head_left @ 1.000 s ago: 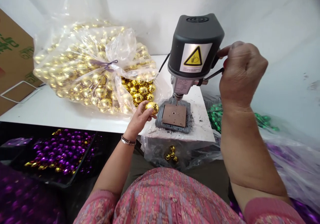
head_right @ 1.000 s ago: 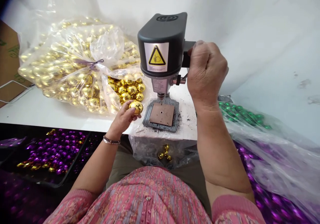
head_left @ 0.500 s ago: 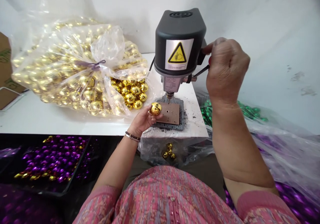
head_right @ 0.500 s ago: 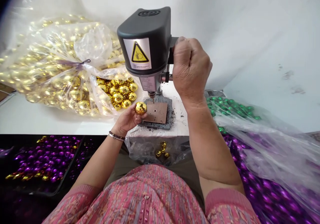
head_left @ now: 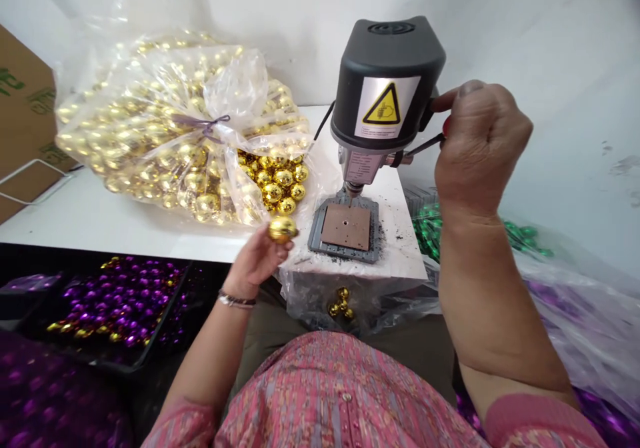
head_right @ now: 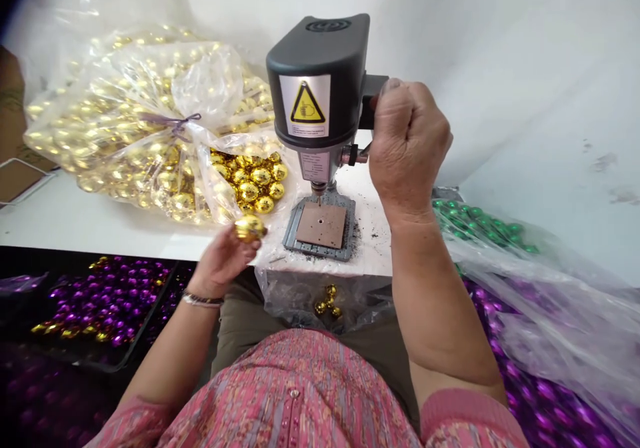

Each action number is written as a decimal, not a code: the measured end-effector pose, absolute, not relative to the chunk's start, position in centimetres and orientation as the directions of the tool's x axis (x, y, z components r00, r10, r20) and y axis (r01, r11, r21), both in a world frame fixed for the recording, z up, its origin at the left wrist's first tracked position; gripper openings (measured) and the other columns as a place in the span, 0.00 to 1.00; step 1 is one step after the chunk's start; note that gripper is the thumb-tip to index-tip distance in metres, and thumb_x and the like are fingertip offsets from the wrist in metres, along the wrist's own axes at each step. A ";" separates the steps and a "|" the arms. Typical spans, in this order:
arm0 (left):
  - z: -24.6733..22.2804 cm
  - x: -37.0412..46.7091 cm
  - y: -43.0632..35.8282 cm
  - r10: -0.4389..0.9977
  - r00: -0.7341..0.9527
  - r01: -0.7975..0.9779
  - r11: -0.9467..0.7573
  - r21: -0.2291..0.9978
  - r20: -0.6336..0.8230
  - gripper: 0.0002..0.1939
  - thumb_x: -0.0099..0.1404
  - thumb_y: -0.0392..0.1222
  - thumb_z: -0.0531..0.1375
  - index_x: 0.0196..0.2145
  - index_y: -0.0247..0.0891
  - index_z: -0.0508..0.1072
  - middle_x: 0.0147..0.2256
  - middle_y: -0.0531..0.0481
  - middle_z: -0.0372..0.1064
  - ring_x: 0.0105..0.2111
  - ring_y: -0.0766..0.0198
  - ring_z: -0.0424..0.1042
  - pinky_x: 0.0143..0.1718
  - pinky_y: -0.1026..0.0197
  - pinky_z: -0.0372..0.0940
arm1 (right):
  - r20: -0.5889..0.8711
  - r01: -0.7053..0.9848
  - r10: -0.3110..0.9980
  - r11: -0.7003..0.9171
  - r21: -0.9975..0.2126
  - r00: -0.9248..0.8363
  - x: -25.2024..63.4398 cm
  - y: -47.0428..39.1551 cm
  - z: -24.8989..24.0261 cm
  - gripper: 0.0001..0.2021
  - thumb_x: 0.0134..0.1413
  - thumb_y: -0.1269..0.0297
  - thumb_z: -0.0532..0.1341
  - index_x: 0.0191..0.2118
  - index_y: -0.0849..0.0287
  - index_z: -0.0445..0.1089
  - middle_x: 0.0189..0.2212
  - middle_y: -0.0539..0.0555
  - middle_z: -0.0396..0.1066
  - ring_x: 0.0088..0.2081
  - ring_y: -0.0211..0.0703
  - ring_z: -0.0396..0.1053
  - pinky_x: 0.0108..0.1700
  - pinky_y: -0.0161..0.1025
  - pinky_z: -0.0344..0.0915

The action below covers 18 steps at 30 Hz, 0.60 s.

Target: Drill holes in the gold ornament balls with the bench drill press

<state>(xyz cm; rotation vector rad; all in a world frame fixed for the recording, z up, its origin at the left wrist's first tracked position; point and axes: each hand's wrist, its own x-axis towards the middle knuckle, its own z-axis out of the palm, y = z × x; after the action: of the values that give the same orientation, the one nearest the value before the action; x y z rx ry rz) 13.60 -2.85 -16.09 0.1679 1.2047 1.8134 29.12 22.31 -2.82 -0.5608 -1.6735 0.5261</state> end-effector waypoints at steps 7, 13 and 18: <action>-11.1 7.2 -9.2 0.222 -0.945 0.093 -0.528 0.844 0.242 0.22 0.65 0.64 0.55 0.42 0.44 0.74 0.39 0.55 0.76 0.37 0.70 0.72 0.32 0.71 0.67 | 0.805 0.061 0.570 0.821 -0.568 -0.168 29.4 22.7 -3.3 0.27 0.67 0.49 0.47 0.31 0.65 0.73 0.27 0.49 0.69 0.28 0.28 0.61 0.35 0.35 0.58; -12.5 8.7 0.4 0.537 -0.718 0.688 0.451 0.569 0.443 0.16 0.61 0.43 0.61 0.47 0.40 0.76 0.47 0.40 0.76 0.47 0.51 0.72 0.48 0.49 0.65 | 0.801 0.086 0.574 0.818 -0.568 -0.172 29.5 22.4 -3.2 0.26 0.67 0.52 0.47 0.31 0.66 0.74 0.27 0.50 0.69 0.28 0.28 0.62 0.35 0.35 0.57; -13.5 7.1 4.0 0.762 -0.590 0.785 0.618 -0.030 0.265 0.19 0.60 0.31 0.54 0.47 0.35 0.75 0.44 0.33 0.75 0.52 0.39 0.67 0.54 0.38 0.55 | 0.802 0.063 0.571 0.819 -0.570 -0.174 29.6 22.4 -3.3 0.25 0.68 0.54 0.48 0.31 0.65 0.74 0.28 0.49 0.71 0.27 0.28 0.63 0.35 0.35 0.58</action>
<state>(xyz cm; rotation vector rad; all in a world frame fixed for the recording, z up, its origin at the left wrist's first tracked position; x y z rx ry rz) 7.06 3.96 -13.46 1.4874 3.0491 0.1541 29.58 22.43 -3.33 -0.4976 -1.7045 0.4854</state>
